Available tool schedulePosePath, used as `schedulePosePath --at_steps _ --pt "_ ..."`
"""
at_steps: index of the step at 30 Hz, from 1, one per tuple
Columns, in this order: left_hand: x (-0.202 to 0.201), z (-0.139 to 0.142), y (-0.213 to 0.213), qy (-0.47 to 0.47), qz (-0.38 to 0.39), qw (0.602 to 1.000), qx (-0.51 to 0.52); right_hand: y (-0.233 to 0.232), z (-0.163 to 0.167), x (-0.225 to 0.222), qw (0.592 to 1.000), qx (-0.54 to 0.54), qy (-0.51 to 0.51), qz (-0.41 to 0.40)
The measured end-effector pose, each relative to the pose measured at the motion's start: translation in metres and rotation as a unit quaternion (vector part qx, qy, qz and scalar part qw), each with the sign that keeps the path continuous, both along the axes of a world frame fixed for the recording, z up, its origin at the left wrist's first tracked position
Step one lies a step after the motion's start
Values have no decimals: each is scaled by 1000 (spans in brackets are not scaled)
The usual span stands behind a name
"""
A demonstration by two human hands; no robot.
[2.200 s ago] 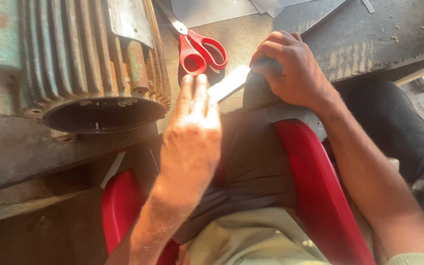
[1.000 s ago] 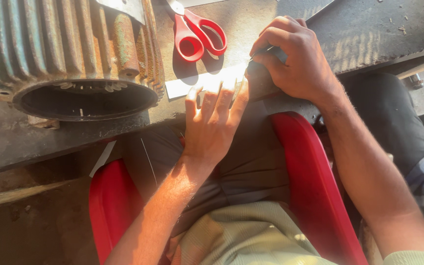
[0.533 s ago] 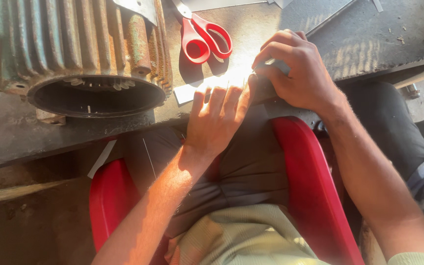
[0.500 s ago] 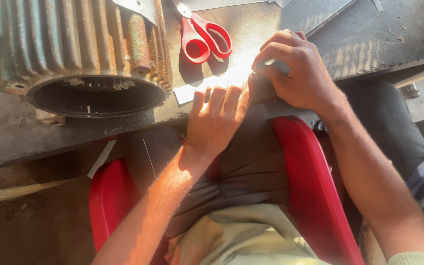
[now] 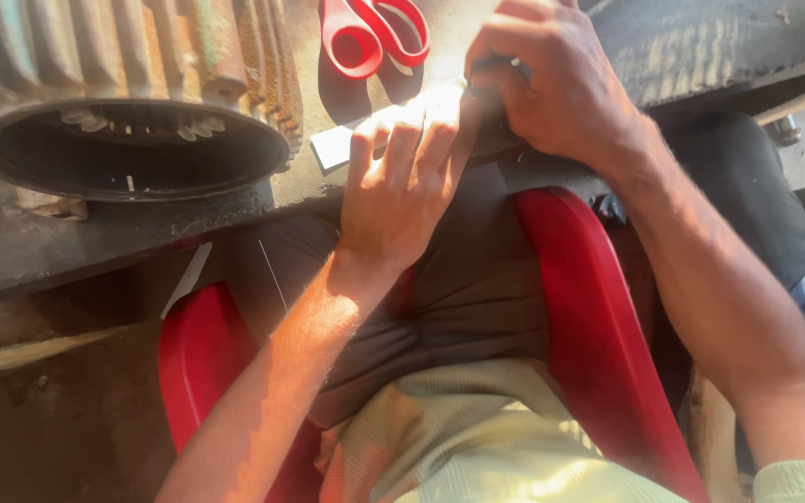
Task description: The person cuts strips from a white sheet with red scissors, folds the small pieces by hand, and presses them into the slots of a rusty electric motor housing on the workbench, repositioning the housing between pieces.
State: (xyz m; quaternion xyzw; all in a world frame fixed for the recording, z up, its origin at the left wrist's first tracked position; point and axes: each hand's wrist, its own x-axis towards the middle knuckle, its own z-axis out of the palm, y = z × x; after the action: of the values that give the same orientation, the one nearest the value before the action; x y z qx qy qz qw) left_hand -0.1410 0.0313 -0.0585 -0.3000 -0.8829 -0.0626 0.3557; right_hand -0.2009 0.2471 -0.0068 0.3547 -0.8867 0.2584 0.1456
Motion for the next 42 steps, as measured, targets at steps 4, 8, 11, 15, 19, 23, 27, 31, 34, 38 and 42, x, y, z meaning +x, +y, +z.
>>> schedulePosePath --at_steps 4,8,11,15,19,23,27,31,34,38,42 --pt "-1 -6 2 -1 -5 999 39 -3 -1 -1 997 -31 -63 -26" --pt "0 -4 2 -4 1 999 34 -6 2 -1 1000 -16 26 6" --pt "0 -4 2 -14 5 999 49 -5 3 -4 999 1 49 7" --pt "0 -8 2 11 12 999 30 -3 -5 -4 999 -12 31 8" --pt "1 -10 2 7 14 999 39 -8 -11 -9 999 -39 -17 -25" --pt "1 -4 2 -16 13 998 61 -10 -4 -18 999 -20 26 16" --pt "2 2 -1 4 19 999 -27 -9 -1 -13 999 -23 34 1" --pt "2 3 0 -42 26 998 47 -7 -3 -14 1000 0 15 10" --pt "2 1 -1 40 42 997 -58 -5 -5 -13 1000 -17 -4 18" --pt "2 0 -2 17 37 999 -11 -4 -7 -14 1000 -13 3 17" --pt "1 3 -3 49 48 996 -58 -4 -7 -12 999 -26 19 19"
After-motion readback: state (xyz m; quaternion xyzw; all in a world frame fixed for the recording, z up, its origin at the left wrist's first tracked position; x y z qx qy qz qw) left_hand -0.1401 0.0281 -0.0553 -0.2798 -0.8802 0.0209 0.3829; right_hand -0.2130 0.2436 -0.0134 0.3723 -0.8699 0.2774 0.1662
